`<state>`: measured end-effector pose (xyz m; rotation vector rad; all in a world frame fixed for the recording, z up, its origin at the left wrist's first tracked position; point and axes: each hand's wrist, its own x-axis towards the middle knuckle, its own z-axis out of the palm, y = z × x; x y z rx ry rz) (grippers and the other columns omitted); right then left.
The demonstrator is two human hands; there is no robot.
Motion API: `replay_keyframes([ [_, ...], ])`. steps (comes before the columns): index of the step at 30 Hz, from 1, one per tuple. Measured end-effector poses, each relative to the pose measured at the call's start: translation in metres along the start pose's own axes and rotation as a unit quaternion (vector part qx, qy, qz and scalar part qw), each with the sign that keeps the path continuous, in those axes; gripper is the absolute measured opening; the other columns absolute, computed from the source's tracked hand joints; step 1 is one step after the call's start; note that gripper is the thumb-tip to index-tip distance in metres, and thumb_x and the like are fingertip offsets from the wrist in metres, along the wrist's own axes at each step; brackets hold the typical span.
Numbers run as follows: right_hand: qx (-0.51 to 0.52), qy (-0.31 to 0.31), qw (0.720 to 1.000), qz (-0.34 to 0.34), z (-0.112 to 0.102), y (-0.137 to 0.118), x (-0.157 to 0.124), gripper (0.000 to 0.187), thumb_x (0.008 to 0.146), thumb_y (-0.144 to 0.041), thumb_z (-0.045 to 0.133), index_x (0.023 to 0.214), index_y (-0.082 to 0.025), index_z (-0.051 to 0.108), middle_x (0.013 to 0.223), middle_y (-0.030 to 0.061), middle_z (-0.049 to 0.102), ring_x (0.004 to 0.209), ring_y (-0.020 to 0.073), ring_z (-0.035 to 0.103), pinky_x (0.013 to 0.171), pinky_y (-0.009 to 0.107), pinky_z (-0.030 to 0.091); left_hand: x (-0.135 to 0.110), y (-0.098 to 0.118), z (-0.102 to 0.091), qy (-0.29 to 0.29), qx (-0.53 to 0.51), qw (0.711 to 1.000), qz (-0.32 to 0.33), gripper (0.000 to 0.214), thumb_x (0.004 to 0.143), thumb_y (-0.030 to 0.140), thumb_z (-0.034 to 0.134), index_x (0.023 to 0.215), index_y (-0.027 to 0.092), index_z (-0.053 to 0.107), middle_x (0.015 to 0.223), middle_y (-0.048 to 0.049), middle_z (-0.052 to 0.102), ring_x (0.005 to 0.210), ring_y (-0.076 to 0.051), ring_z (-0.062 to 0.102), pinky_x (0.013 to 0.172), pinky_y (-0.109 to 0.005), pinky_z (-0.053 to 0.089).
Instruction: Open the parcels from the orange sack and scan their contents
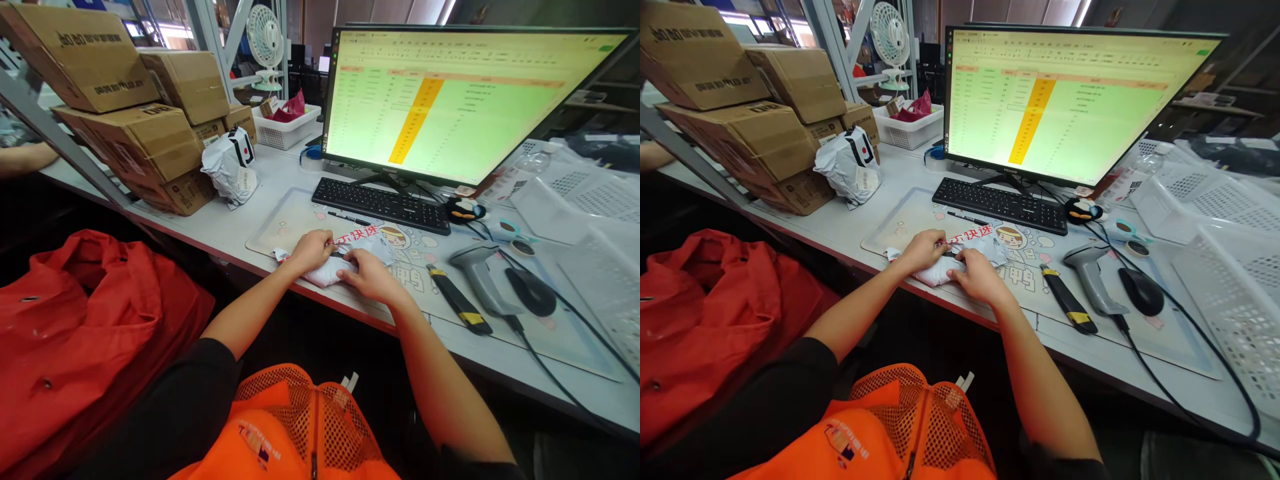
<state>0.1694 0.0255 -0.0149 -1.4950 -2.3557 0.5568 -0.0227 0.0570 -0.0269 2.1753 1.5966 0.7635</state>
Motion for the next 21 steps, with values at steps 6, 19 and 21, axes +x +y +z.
replay_keyframes([
  [6, -0.077, -0.021, 0.995, 0.062, -0.008, -0.02, 0.013, 0.013, 0.099, -0.024, 0.057, 0.092, -0.018, 0.066, 0.094, 0.0103, 0.072, 0.089, 0.0237, 0.064, 0.073, 0.031, 0.04, 0.003, -0.006, 0.005, 0.028, -0.016, 0.999, -0.042, 0.015, 0.093, 0.032, 0.067, 0.086, 0.02, 0.072, 0.083, -0.0081, 0.073, 0.081, -0.024, 0.064, 0.074, -0.032, 0.042],
  [19, 0.053, 0.183, 0.981, -0.023, 0.019, 0.007, -0.027, 0.026, 0.095, -0.027, 0.047, 0.11, -0.016, 0.065, 0.111, 0.0158, 0.068, 0.099, 0.0289, 0.064, 0.09, 0.043, 0.051, -0.007, -0.008, 0.012, 0.098, -0.033, 0.995, 0.011, 0.017, 0.097, 0.029, 0.062, 0.084, 0.02, 0.067, 0.09, -0.006, 0.073, 0.087, -0.022, 0.064, 0.078, -0.031, 0.042],
  [21, 0.008, 0.169, 0.985, -0.028, 0.017, 0.01, -0.02, 0.031, 0.095, -0.023, 0.044, 0.116, -0.016, 0.066, 0.118, 0.0176, 0.067, 0.105, 0.0316, 0.063, 0.095, 0.047, 0.05, -0.008, -0.008, 0.012, 0.099, -0.028, 0.995, 0.015, 0.016, 0.097, 0.029, 0.061, 0.085, 0.02, 0.067, 0.092, -0.006, 0.072, 0.088, -0.022, 0.064, 0.079, -0.031, 0.042],
])
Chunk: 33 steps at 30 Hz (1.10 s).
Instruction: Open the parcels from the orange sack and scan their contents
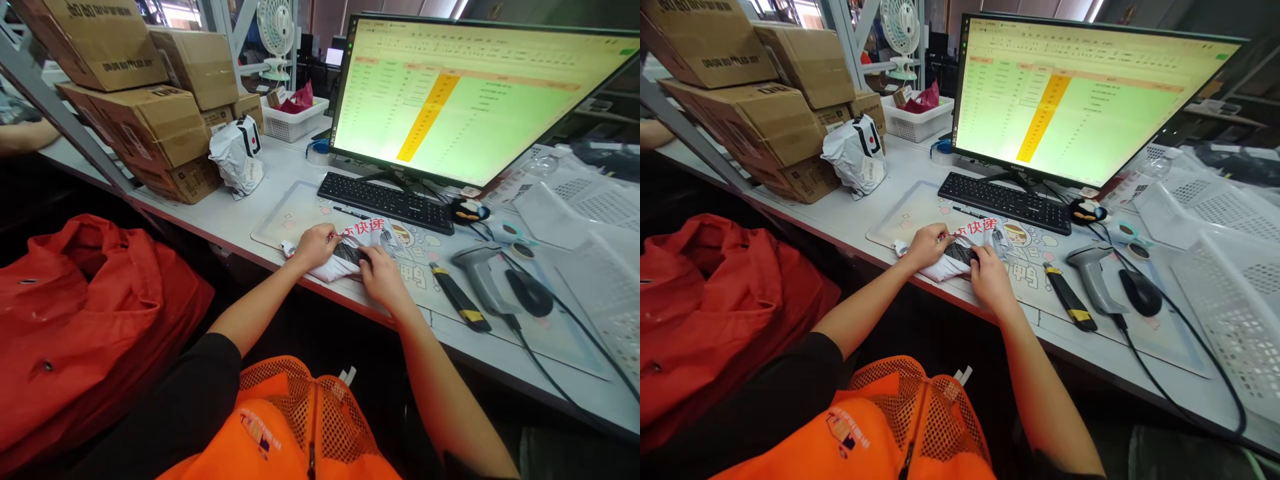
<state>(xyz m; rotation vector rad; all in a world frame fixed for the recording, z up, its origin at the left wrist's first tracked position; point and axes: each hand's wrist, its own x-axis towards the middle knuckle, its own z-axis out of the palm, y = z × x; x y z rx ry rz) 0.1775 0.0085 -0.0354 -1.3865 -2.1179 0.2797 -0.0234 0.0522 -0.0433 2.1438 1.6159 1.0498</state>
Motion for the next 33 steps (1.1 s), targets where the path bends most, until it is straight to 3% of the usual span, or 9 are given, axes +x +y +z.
replay_keyframes([
  [4, -0.022, -0.036, 0.999, 0.023, 0.0, 0.004, 0.012, 0.029, 0.094, -0.023, 0.047, 0.114, -0.017, 0.067, 0.118, 0.016, 0.068, 0.105, 0.0309, 0.063, 0.095, 0.045, 0.048, 0.0, 0.003, -0.001, -0.015, 0.009, 1.0, -0.021, 0.017, 0.098, 0.032, 0.061, 0.087, 0.02, 0.068, 0.095, -0.0063, 0.073, 0.091, -0.022, 0.065, 0.081, -0.031, 0.043],
  [9, -0.006, -0.088, 0.995, 0.047, -0.01, 0.012, 0.02, 0.011, 0.09, -0.025, 0.054, 0.084, -0.02, 0.062, 0.085, 0.0082, 0.069, 0.083, 0.0242, 0.063, 0.079, 0.036, 0.047, 0.004, 0.006, -0.004, -0.062, -0.024, 0.995, -0.07, 0.031, 0.088, 0.052, 0.074, 0.094, 0.021, 0.068, 0.096, -0.0054, 0.074, 0.09, -0.023, 0.065, 0.076, -0.03, 0.043],
  [14, 0.039, -0.107, 0.993, -0.02, -0.019, 0.007, 0.022, 0.013, 0.089, -0.024, 0.051, 0.078, -0.022, 0.055, 0.081, 0.0049, 0.064, 0.079, 0.0204, 0.058, 0.075, 0.033, 0.044, 0.009, 0.005, -0.003, -0.098, -0.049, 0.99, -0.091, 0.028, 0.087, 0.048, 0.075, 0.096, 0.022, 0.067, 0.094, -0.0036, 0.073, 0.085, -0.022, 0.063, 0.072, -0.03, 0.042],
  [20, 0.059, -0.129, 0.987, -0.081, -0.018, -0.012, 0.0, 0.017, 0.088, -0.02, 0.048, 0.072, -0.022, 0.047, 0.08, 0.0035, 0.054, 0.074, 0.0181, 0.051, 0.07, 0.032, 0.04, 0.013, 0.006, 0.006, -0.082, -0.042, 0.99, -0.102, 0.021, 0.09, 0.042, 0.072, 0.084, 0.023, 0.065, 0.091, -0.0025, 0.072, 0.085, -0.021, 0.062, 0.073, -0.03, 0.042],
  [27, -0.003, -0.127, 0.987, -0.096, -0.03, -0.02, -0.03, 0.015, 0.093, -0.02, 0.049, 0.08, -0.021, 0.057, 0.089, 0.0068, 0.057, 0.084, 0.0221, 0.055, 0.077, 0.035, 0.044, 0.009, 0.006, 0.007, -0.069, -0.054, 0.991, -0.102, 0.022, 0.091, 0.04, 0.069, 0.079, 0.023, 0.063, 0.086, -0.0023, 0.07, 0.081, -0.021, 0.06, 0.071, -0.031, 0.04],
  [31, -0.056, -0.046, 0.996, -0.055, -0.028, -0.032, -0.011, 0.022, 0.1, -0.025, 0.046, 0.09, -0.021, 0.064, 0.097, 0.01, 0.063, 0.096, 0.0262, 0.059, 0.085, 0.038, 0.045, 0.007, 0.005, 0.006, -0.057, -0.065, 0.993, -0.085, 0.023, 0.092, 0.04, 0.068, 0.078, 0.022, 0.061, 0.084, -0.002, 0.069, 0.079, -0.021, 0.058, 0.069, -0.031, 0.037],
  [33, -0.089, -0.062, 0.994, -0.021, -0.021, -0.036, 0.004, 0.023, 0.099, -0.022, 0.046, 0.095, -0.02, 0.068, 0.1, 0.0103, 0.067, 0.097, 0.0263, 0.061, 0.083, 0.036, 0.045, 0.007, 0.003, 0.006, -0.052, -0.066, 0.993, -0.077, 0.024, 0.093, 0.039, 0.067, 0.078, 0.022, 0.061, 0.082, -0.0018, 0.069, 0.078, -0.02, 0.058, 0.069, -0.03, 0.037],
])
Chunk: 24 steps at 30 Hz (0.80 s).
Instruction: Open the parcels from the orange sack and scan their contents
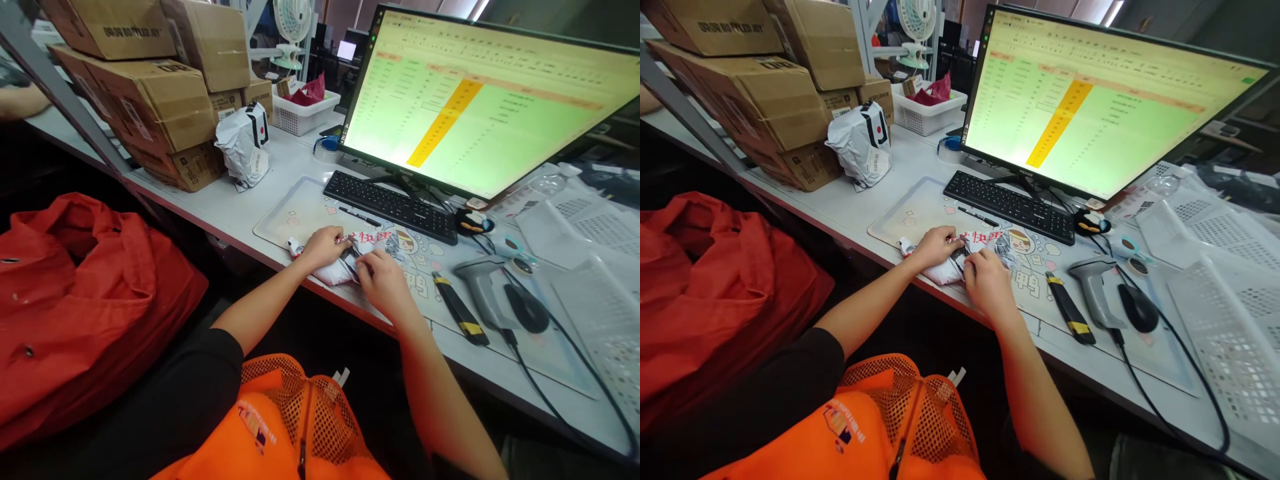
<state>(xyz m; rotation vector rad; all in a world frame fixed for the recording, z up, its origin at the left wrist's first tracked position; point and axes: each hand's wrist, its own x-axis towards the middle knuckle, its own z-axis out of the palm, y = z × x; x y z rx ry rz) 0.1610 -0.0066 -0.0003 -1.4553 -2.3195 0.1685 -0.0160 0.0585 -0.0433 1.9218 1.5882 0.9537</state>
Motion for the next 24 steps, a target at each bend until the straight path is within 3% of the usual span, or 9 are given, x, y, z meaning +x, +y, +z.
replay_keyframes([
  [3, -0.048, -0.063, 0.996, 0.046, 0.006, 0.003, 0.016, 0.03, 0.097, -0.019, 0.047, 0.11, -0.019, 0.073, 0.107, 0.0102, 0.069, 0.096, 0.0256, 0.063, 0.079, 0.035, 0.044, 0.0, -0.002, 0.0, -0.003, -0.004, 1.0, 0.006, 0.024, 0.094, 0.038, 0.067, 0.078, 0.021, 0.062, 0.082, -0.0018, 0.069, 0.078, -0.019, 0.058, 0.07, -0.03, 0.038],
  [7, -0.067, -0.072, 0.994, 0.041, 0.012, 0.015, 0.022, 0.039, 0.097, -0.02, 0.046, 0.127, -0.021, 0.071, 0.11, 0.011, 0.069, 0.098, 0.0256, 0.064, 0.078, 0.033, 0.044, -0.001, -0.001, -0.001, -0.002, -0.002, 1.0, 0.014, 0.022, 0.095, 0.037, 0.064, 0.08, 0.021, 0.063, 0.085, -0.0029, 0.071, 0.08, -0.019, 0.06, 0.072, -0.03, 0.039],
  [13, 0.029, -0.032, 0.999, 0.018, 0.009, 0.026, 0.021, 0.028, 0.089, -0.023, 0.052, 0.109, -0.018, 0.07, 0.095, 0.0087, 0.072, 0.083, 0.023, 0.063, 0.076, 0.034, 0.047, -0.006, 0.0, -0.006, -0.018, 0.006, 1.0, 0.012, 0.023, 0.095, 0.044, 0.065, 0.092, 0.021, 0.067, 0.096, -0.0039, 0.074, 0.088, -0.02, 0.064, 0.077, -0.029, 0.043],
  [16, 0.031, 0.066, 0.996, 0.051, -0.015, 0.054, -0.006, 0.027, 0.092, -0.037, 0.054, 0.106, -0.019, 0.068, 0.088, 0.0078, 0.07, 0.077, 0.0228, 0.063, 0.075, 0.035, 0.05, -0.003, -0.004, -0.009, -0.044, -0.003, 0.999, 0.017, 0.021, 0.094, 0.042, 0.067, 0.093, 0.021, 0.069, 0.096, -0.0024, 0.074, 0.089, -0.02, 0.064, 0.078, -0.028, 0.045],
  [18, -0.05, 0.126, 0.985, 0.104, -0.033, 0.086, -0.036, 0.036, 0.094, -0.045, 0.051, 0.109, -0.018, 0.068, 0.097, 0.013, 0.07, 0.086, 0.0275, 0.065, 0.081, 0.041, 0.052, 0.002, -0.006, -0.012, -0.077, -0.003, 0.996, 0.04, 0.022, 0.095, 0.041, 0.066, 0.089, 0.02, 0.07, 0.091, -0.0018, 0.073, 0.086, -0.019, 0.064, 0.078, -0.028, 0.045],
  [21, -0.199, 0.084, 0.955, 0.202, -0.048, 0.138, -0.079, 0.054, 0.092, -0.056, 0.049, 0.118, -0.013, 0.07, 0.107, 0.0223, 0.07, 0.099, 0.0398, 0.064, 0.086, 0.054, 0.053, 0.003, -0.001, -0.018, -0.085, 0.016, 0.991, 0.101, 0.029, 0.098, 0.046, 0.062, 0.09, 0.02, 0.071, 0.092, -0.0042, 0.073, 0.09, -0.021, 0.065, 0.081, -0.029, 0.046],
  [24, -0.239, 0.019, 0.942, 0.234, -0.047, 0.167, -0.103, 0.065, 0.096, -0.056, 0.041, 0.13, -0.007, 0.066, 0.114, 0.0273, 0.069, 0.102, 0.0443, 0.064, 0.086, 0.06, 0.053, -0.01, 0.009, -0.026, 0.006, 0.047, 0.987, 0.152, 0.036, 0.103, 0.05, 0.054, 0.105, 0.019, 0.072, 0.111, -0.0105, 0.073, 0.109, -0.025, 0.064, 0.099, -0.034, 0.045],
])
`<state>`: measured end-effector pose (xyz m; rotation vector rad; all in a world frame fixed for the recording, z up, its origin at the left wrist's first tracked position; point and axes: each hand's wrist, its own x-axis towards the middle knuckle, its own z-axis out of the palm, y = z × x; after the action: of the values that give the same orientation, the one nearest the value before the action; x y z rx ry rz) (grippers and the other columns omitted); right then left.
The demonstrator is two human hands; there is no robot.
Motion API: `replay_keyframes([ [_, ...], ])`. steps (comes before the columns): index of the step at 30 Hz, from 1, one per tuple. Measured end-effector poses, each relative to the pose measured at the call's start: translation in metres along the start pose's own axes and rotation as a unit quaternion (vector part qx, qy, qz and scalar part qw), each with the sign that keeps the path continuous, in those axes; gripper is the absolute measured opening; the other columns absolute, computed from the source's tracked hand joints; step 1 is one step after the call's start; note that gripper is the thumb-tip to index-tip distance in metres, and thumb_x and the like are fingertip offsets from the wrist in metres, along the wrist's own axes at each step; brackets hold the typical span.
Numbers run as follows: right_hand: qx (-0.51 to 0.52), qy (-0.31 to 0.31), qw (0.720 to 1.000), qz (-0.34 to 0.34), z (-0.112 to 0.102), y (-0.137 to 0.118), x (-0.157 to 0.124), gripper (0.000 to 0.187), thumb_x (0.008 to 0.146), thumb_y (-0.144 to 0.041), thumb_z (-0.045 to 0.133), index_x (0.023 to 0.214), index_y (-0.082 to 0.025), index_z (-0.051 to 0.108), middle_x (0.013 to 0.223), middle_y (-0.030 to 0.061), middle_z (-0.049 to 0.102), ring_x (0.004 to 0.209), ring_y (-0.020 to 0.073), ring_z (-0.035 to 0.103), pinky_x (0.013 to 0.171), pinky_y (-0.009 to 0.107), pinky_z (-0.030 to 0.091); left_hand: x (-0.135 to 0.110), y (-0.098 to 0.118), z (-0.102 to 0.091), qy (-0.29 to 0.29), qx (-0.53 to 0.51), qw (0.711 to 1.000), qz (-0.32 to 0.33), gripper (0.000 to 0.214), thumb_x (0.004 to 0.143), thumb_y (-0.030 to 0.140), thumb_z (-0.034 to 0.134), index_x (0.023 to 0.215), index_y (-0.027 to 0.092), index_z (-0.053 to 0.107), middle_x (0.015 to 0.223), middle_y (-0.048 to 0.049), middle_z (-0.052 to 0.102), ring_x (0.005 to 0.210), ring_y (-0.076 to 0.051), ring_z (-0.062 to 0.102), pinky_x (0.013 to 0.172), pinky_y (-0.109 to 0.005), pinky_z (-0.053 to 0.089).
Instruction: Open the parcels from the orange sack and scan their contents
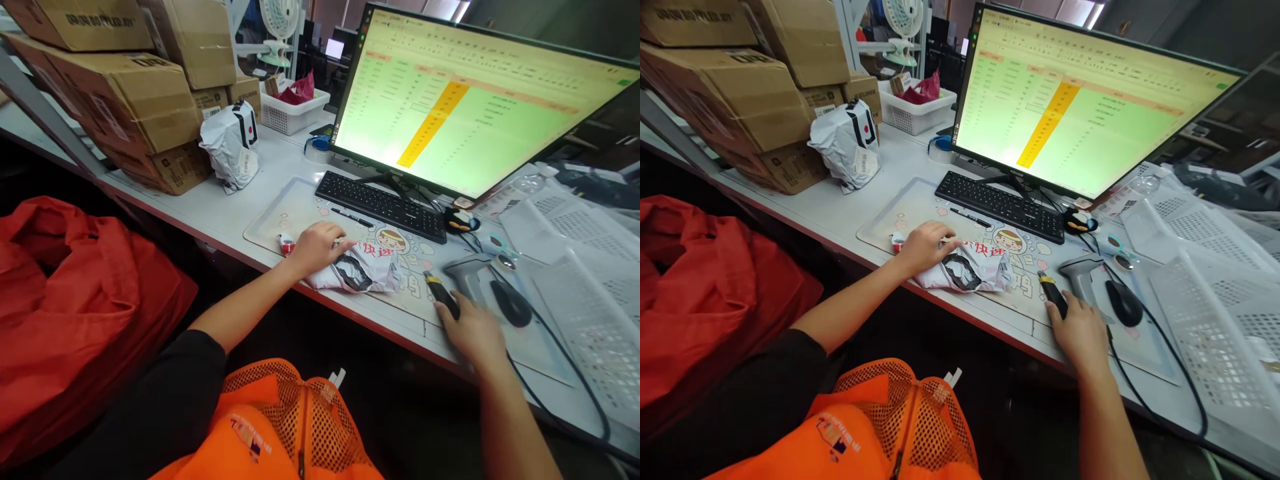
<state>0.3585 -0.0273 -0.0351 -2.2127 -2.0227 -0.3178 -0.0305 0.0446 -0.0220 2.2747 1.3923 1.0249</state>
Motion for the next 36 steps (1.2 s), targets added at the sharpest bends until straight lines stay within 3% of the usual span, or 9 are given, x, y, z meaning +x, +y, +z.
replay_keyframes([
  [5, 0.125, 0.04, 0.991, -0.002, -0.019, -0.01, -0.006, 0.059, 0.098, -0.047, 0.037, 0.131, -0.008, 0.067, 0.102, 0.0215, 0.074, 0.093, 0.0365, 0.071, 0.084, 0.052, 0.057, -0.036, 0.001, -0.01, -0.036, 0.017, 0.999, 0.011, 0.069, 0.091, 0.063, 0.068, 0.139, 0.015, 0.059, 0.141, -0.0163, 0.064, 0.133, -0.032, 0.057, 0.115, -0.042, 0.039],
  [9, 0.264, -0.048, 0.957, -0.114, -0.07, -0.058, 0.002, 0.051, 0.1, -0.052, 0.046, 0.136, -0.022, 0.067, 0.082, 0.0065, 0.074, 0.064, 0.0231, 0.068, 0.066, 0.037, 0.056, -0.051, -0.015, -0.005, -0.105, 0.019, 0.994, -0.022, 0.101, 0.077, 0.066, 0.081, 0.155, 0.013, 0.044, 0.158, -0.02, 0.049, 0.146, -0.034, 0.047, 0.124, -0.043, 0.033],
  [13, 0.233, -0.14, 0.911, -0.309, -0.1, -0.133, 0.025, 0.039, 0.097, -0.042, 0.049, 0.118, -0.025, 0.077, 0.093, 0.0073, 0.078, 0.079, 0.0243, 0.07, 0.073, 0.035, 0.052, -0.05, -0.018, -0.003, -0.123, 0.009, 0.991, -0.051, 0.118, 0.07, 0.065, 0.086, 0.161, 0.012, 0.033, 0.159, -0.0213, 0.048, 0.145, -0.037, 0.048, 0.122, -0.044, 0.035],
  [19, 0.16, -0.173, 0.911, -0.339, -0.093, -0.195, 0.054, 0.023, 0.089, -0.034, 0.058, 0.096, -0.025, 0.079, 0.074, 0.0049, 0.072, 0.068, 0.0219, 0.063, 0.065, 0.031, 0.042, -0.049, -0.013, -0.007, -0.128, -0.015, 0.988, -0.081, 0.133, 0.065, 0.061, 0.091, 0.166, 0.018, 0.017, 0.157, -0.0184, 0.051, 0.142, -0.037, 0.051, 0.118, -0.045, 0.038],
  [23, 0.061, -0.184, 0.922, -0.336, -0.098, -0.175, 0.053, 0.026, 0.091, -0.034, 0.054, 0.082, -0.025, 0.077, 0.069, 0.0053, 0.069, 0.059, 0.0199, 0.056, 0.057, 0.033, 0.034, -0.049, -0.014, -0.006, -0.129, -0.009, 0.988, -0.084, 0.128, 0.066, 0.062, 0.09, 0.165, 0.018, 0.023, 0.157, -0.0168, 0.052, 0.143, -0.037, 0.05, 0.119, -0.044, 0.037],
  [26, 0.021, -0.165, 0.936, -0.31, -0.113, -0.121, 0.045, 0.029, 0.09, -0.042, 0.054, 0.089, -0.029, 0.08, 0.074, 0.0062, 0.072, 0.06, 0.0226, 0.059, 0.055, 0.035, 0.036, -0.051, -0.015, -0.005, -0.127, -0.007, 0.988, -0.085, 0.122, 0.067, 0.063, 0.089, 0.164, 0.017, 0.029, 0.156, -0.0178, 0.052, 0.142, -0.037, 0.051, 0.119, -0.045, 0.038],
  [30, 0.082, -0.04, 0.972, -0.215, -0.119, -0.043, 0.025, 0.044, 0.094, -0.053, 0.05, 0.118, -0.029, 0.078, 0.098, 0.0135, 0.077, 0.083, 0.0302, 0.07, 0.07, 0.043, 0.05, -0.05, -0.016, -0.008, -0.127, -0.014, 0.99, -0.055, 0.113, 0.069, 0.063, 0.088, 0.16, 0.019, 0.038, 0.155, -0.0174, 0.053, 0.143, -0.036, 0.051, 0.121, -0.046, 0.035],
  [33, 0.061, -0.009, 0.992, -0.111, -0.086, -0.022, 0.008, 0.051, 0.097, -0.051, 0.046, 0.129, -0.022, 0.073, 0.106, 0.019, 0.075, 0.09, 0.0334, 0.07, 0.076, 0.046, 0.053, -0.038, -0.013, -0.016, -0.136, -0.026, 0.99, -0.027, 0.084, 0.083, 0.06, 0.078, 0.152, 0.022, 0.05, 0.156, -0.0128, 0.054, 0.143, -0.031, 0.05, 0.122, -0.042, 0.034],
  [36, 0.008, -0.025, 0.999, -0.044, -0.039, -0.033, -0.004, 0.056, 0.099, -0.047, 0.04, 0.137, -0.017, 0.067, 0.111, 0.0202, 0.071, 0.089, 0.0352, 0.068, 0.075, 0.049, 0.054, -0.013, -0.004, -0.023, -0.134, -0.013, 0.991, 0.014, 0.052, 0.098, 0.051, 0.062, 0.141, 0.023, 0.061, 0.149, -0.0095, 0.059, 0.139, -0.027, 0.053, 0.118, -0.037, 0.037],
])
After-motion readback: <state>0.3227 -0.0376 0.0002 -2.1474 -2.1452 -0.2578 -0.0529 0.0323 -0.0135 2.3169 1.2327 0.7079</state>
